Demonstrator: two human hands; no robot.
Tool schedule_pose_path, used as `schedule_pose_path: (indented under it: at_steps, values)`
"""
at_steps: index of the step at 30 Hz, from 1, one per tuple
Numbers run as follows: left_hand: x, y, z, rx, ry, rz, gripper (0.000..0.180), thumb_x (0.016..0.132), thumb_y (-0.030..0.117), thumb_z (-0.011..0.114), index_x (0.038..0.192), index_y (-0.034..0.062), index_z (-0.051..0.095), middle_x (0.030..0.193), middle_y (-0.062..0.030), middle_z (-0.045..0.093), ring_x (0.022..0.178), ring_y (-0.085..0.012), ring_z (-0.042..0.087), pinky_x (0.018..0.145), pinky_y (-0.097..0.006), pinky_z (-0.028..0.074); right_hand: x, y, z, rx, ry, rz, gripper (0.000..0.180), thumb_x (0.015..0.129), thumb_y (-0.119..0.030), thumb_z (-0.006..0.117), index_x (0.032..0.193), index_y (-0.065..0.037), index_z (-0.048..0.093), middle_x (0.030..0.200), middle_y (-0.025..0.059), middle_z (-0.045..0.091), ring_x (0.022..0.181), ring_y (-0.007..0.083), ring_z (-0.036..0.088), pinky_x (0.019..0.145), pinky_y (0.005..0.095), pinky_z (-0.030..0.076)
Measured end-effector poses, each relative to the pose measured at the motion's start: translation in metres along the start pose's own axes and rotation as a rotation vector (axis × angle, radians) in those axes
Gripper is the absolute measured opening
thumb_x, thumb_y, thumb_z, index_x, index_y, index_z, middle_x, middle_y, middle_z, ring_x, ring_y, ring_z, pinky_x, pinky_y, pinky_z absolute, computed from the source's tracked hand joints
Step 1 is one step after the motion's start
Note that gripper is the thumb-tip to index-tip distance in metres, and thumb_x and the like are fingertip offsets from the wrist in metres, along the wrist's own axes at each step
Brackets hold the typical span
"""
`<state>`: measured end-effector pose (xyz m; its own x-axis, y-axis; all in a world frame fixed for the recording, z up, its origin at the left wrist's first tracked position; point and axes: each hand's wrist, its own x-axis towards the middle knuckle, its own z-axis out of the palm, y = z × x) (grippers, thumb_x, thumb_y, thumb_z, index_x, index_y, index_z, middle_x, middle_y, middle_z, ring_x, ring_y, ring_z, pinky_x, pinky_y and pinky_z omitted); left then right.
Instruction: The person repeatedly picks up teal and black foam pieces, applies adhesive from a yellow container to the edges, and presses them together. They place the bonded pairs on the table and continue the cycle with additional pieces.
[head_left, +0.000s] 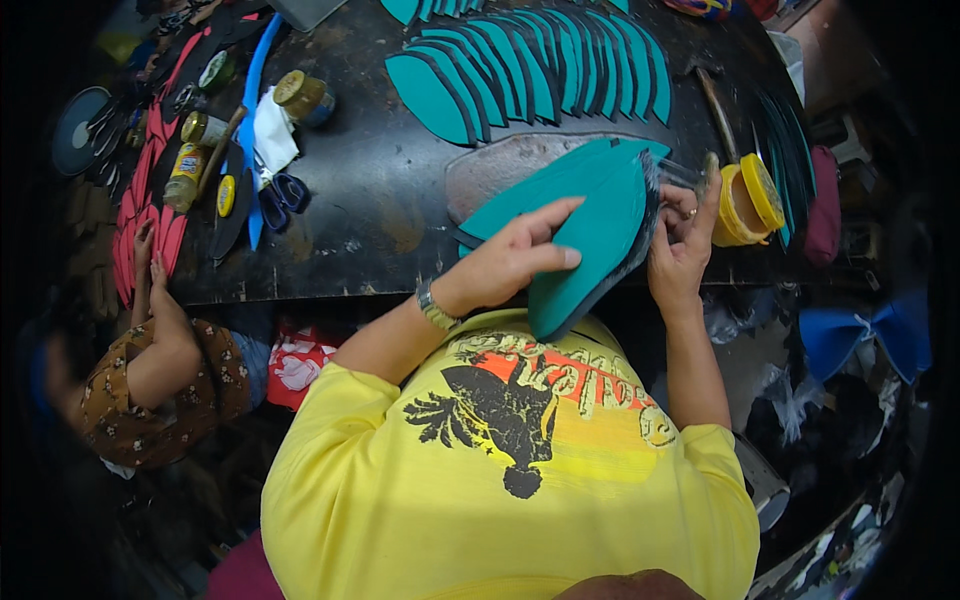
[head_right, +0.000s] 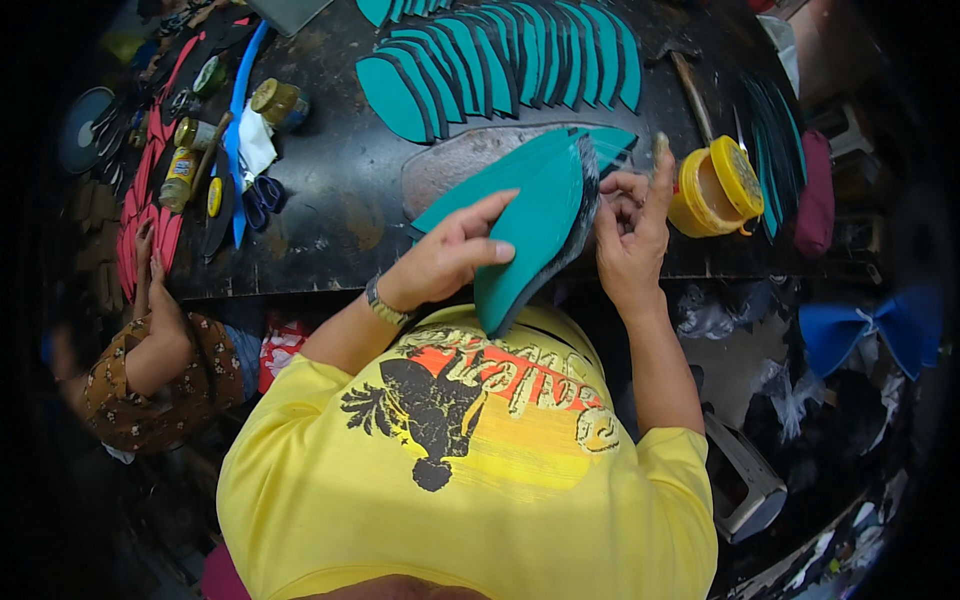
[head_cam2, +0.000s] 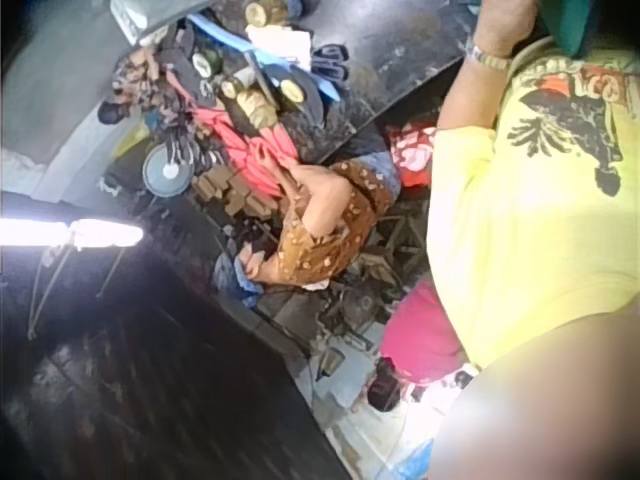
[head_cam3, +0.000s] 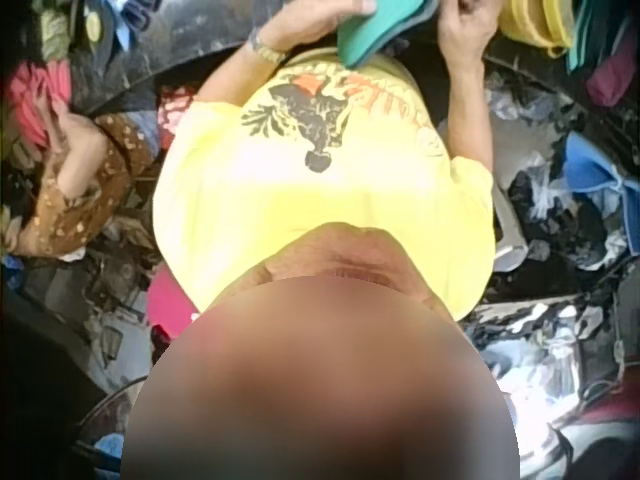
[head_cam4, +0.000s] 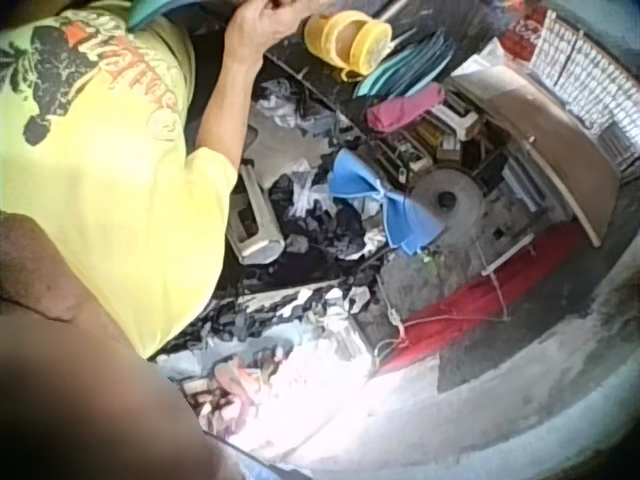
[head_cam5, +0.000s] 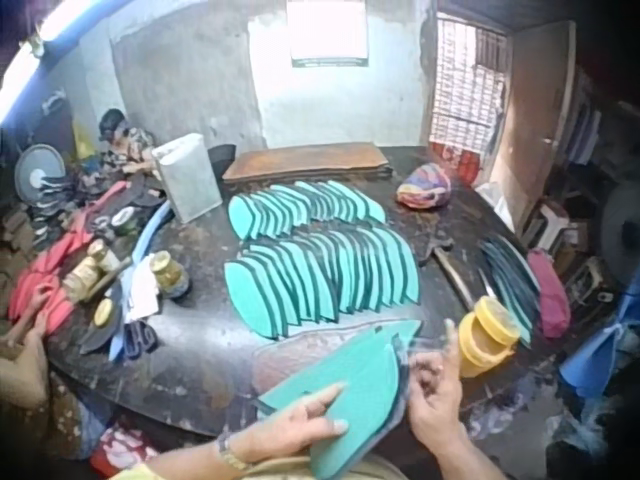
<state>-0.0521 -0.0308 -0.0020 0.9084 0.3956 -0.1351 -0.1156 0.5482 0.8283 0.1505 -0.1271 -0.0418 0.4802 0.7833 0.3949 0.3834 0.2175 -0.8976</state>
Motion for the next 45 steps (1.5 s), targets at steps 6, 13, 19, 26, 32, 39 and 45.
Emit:
schedule_pose_path:
  at_steps: [6, 13, 19, 26, 32, 39, 45]
  values:
    - [-0.027, 0.029, -0.059, 0.098, 0.333, 0.260, 0.046, 0.094, 0.005, 0.060, 0.138, -0.0004, 0.048, 0.119, -0.0062, 0.064, 0.107, -0.0132, 0.062, 0.092, -0.030, 0.051, -0.011, 0.026, 0.011, -0.125, -0.006, -0.195, 0.083, 0.090, 0.007, 0.061, 0.157, -0.010, 0.015, 0.104, 0.0096, 0.060, 0.066, 0.0058, 0.050, 0.062, 0.0198, 0.044]
    - [-0.003, 0.068, -0.184, 0.100, 0.799, 0.341, 0.034, 0.096, 0.011, 0.062, 0.127, 0.0013, 0.055, 0.101, -0.0039, 0.068, 0.084, -0.0125, 0.064, 0.074, -0.027, 0.052, -0.013, 0.029, 0.011, -0.163, -0.037, -0.145, 0.082, 0.089, 0.007, 0.061, 0.157, -0.010, 0.017, 0.104, 0.0062, 0.060, 0.068, 0.0035, 0.045, 0.060, 0.0165, 0.038]
    - [0.002, 0.063, -0.215, 0.429, 0.852, 0.247, 0.044, 0.097, 0.020, 0.065, 0.133, -0.0015, 0.052, 0.105, -0.0048, 0.068, 0.089, -0.0150, 0.065, 0.081, -0.032, 0.053, -0.013, 0.027, 0.012, -0.238, -0.046, -0.218, 0.081, 0.089, 0.008, 0.061, 0.156, -0.009, 0.021, 0.100, 0.0061, 0.061, 0.066, 0.0047, 0.044, 0.060, 0.0180, 0.040]
    - [0.003, 0.068, -0.186, 1.582, 1.213, -0.022, 0.062, 0.084, 0.033, 0.078, 0.134, 0.0066, 0.052, 0.083, -0.0067, 0.066, 0.080, -0.0242, 0.066, 0.075, -0.039, 0.052, -0.011, 0.024, 0.013, -0.258, -0.059, -0.199, 0.078, 0.088, 0.007, 0.063, 0.155, -0.009, 0.026, 0.097, 0.0049, 0.061, 0.065, 0.0048, 0.044, 0.060, 0.0189, 0.040]
    - [0.028, 0.050, -0.090, 1.488, 0.738, 0.593, 0.060, 0.080, 0.030, 0.080, 0.131, 0.0105, 0.056, 0.092, -0.0074, 0.062, 0.082, -0.0243, 0.065, 0.074, -0.039, 0.052, -0.009, 0.021, 0.013, -0.153, -0.011, -0.091, 0.070, 0.085, 0.002, 0.067, 0.149, -0.009, 0.040, 0.090, 0.0050, 0.062, 0.061, 0.0058, 0.047, 0.059, 0.0203, 0.043]
    - [0.070, 0.004, -0.014, 1.770, 0.323, 0.482, 0.064, 0.074, 0.035, 0.082, 0.126, 0.0038, 0.061, 0.110, -0.0121, 0.059, 0.103, -0.0285, 0.060, 0.086, -0.040, 0.051, -0.004, -0.010, -0.029, -0.170, 0.123, 0.034, 0.037, 0.089, -0.003, 0.069, 0.126, -0.006, 0.065, 0.080, -0.0018, 0.058, 0.065, 0.0029, 0.051, 0.060, 0.0189, 0.042]
    - [0.071, 0.002, -0.018, 1.673, 0.323, 0.457, 0.063, 0.074, 0.032, 0.083, 0.125, 0.0023, 0.061, 0.109, -0.0127, 0.058, 0.104, -0.0297, 0.058, 0.087, -0.041, 0.051, 0.003, -0.043, -0.096, -1.016, -0.005, 0.324, 0.048, 0.092, -0.033, 0.068, 0.132, -0.009, 0.062, 0.070, 0.0100, 0.063, 0.066, 0.0188, 0.062, 0.067, 0.0333, 0.049]
